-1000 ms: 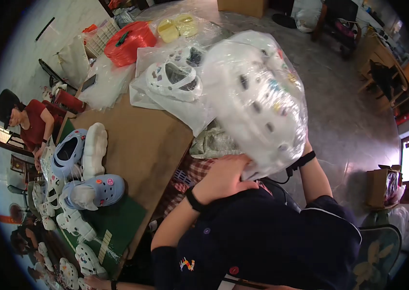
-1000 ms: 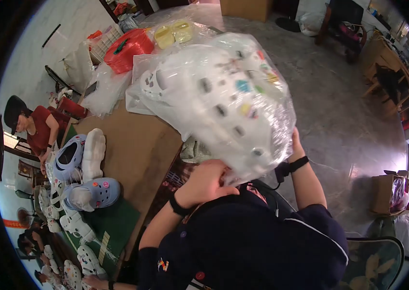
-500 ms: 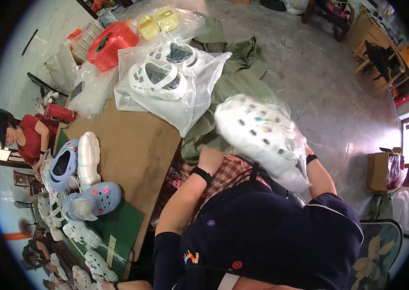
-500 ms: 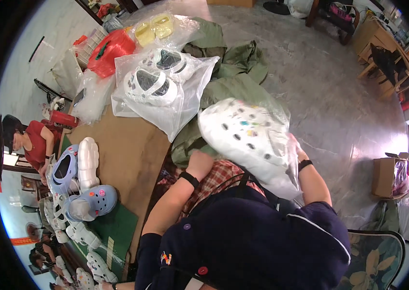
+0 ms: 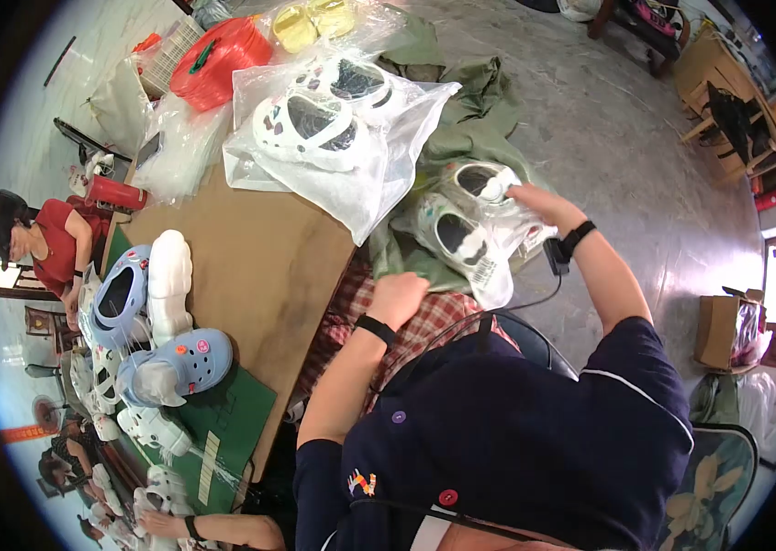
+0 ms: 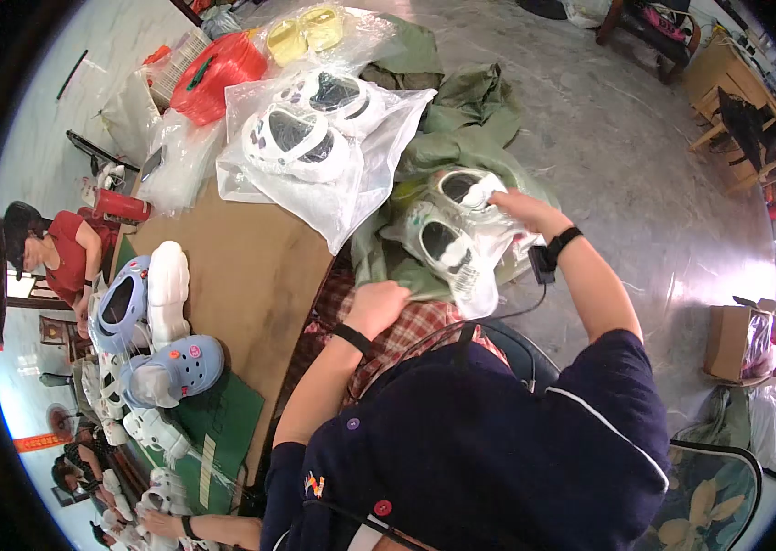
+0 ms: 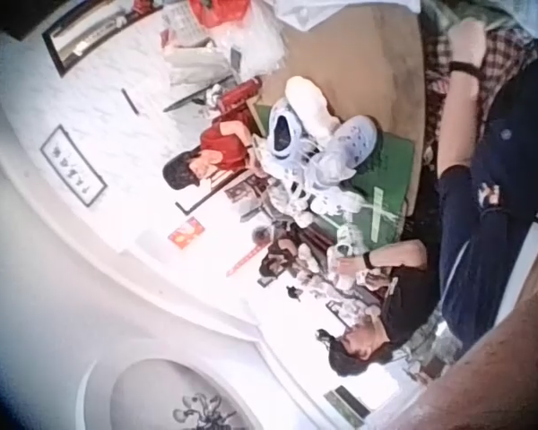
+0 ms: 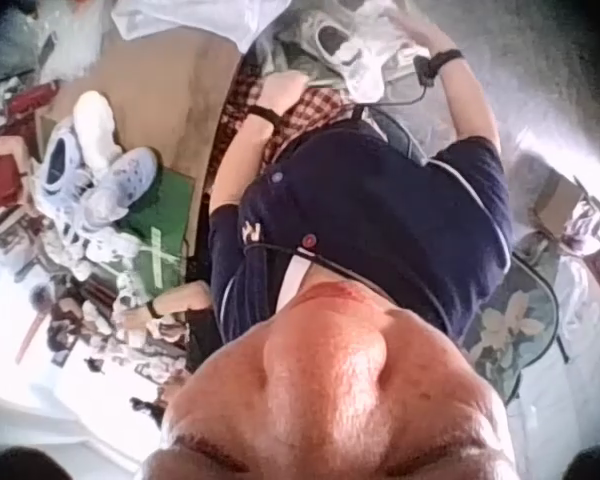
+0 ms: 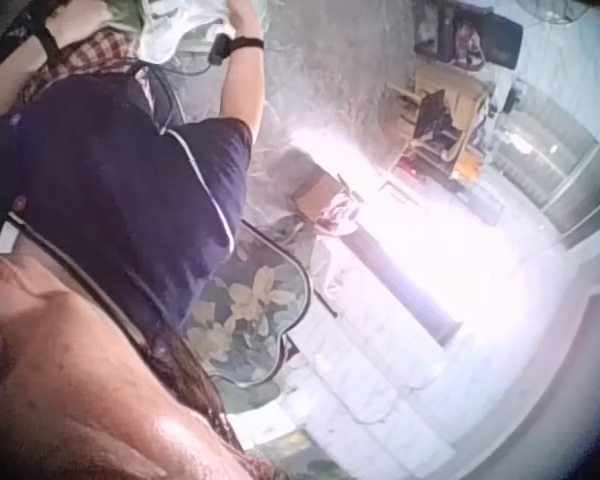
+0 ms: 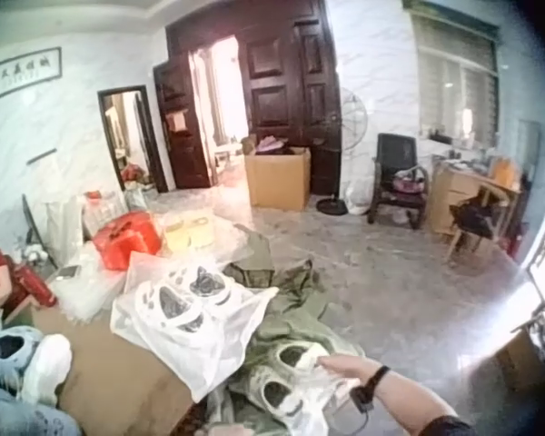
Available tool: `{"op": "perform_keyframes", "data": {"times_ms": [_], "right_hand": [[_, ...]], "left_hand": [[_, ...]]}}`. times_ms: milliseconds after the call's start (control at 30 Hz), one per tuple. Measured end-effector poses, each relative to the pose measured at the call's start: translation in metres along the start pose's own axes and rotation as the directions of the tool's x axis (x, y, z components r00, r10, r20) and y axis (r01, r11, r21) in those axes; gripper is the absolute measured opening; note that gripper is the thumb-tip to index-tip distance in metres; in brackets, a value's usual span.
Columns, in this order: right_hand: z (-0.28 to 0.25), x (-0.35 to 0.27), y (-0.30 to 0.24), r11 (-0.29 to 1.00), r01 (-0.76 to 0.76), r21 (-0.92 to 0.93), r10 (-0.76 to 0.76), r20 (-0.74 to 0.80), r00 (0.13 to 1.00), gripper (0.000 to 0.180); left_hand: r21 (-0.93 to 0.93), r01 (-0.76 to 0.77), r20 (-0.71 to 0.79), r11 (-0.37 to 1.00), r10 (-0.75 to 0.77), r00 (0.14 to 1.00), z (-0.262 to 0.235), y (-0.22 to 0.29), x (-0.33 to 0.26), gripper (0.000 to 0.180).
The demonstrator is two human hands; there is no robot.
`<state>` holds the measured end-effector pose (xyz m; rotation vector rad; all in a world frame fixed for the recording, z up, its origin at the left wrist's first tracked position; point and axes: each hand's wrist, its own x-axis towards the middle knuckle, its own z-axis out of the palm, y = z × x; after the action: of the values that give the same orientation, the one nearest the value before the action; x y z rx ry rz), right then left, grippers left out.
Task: Packing clogs into plastic bags and placing them into a larger transport sack.
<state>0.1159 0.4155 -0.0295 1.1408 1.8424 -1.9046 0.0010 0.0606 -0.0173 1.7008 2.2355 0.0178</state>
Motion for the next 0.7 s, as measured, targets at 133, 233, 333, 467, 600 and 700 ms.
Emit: {"op": "perform_keyframes", "data": {"times_ms": [133,233,333,467,600,700], "right_hand": [[0.001,0.021,-0.068,0.869,0.234,-0.437,-0.077,0.348,0.934,0.071],[0.055,0.008,-0.137,0.518,0.370,-0.771,0.033,0.450,0.892,0.083],[0.122,0.024,-0.150,0.231,0.416,-0.879,-0.053,0.416,0.908,0.079],[0.164,0.123,-0.060,0.225,0.163,-0.961,-0.272,0.098,0.957,0.073],[0.135,0.121,-0.048,0.599,0.322,-0.733,-0.396,0.079,0.915,0.089],[0.082,0.111,-0.050,0.858,0.217,-0.465,-0.188,0.109,0.976,0.107]], "left_hand": [[-0.098,-0.105,-0.262,0.990,0.076,0.962,-0.050,0.025,-0.005,0.010],[-0.068,-0.071,-0.336,0.995,0.044,0.941,-0.063,0.014,-0.011,0.010],[-0.077,-0.024,-0.403,0.997,-0.009,0.915,-0.067,0.011,-0.018,0.009],[-0.070,-0.041,-0.534,0.997,-0.003,0.846,-0.076,0.021,-0.010,0.009],[-0.117,0.015,-0.532,0.993,-0.076,0.843,-0.069,0.012,-0.023,0.006],[-0.104,-0.050,-0.549,0.993,-0.015,0.836,-0.062,0.005,-0.023,0.007]]}}
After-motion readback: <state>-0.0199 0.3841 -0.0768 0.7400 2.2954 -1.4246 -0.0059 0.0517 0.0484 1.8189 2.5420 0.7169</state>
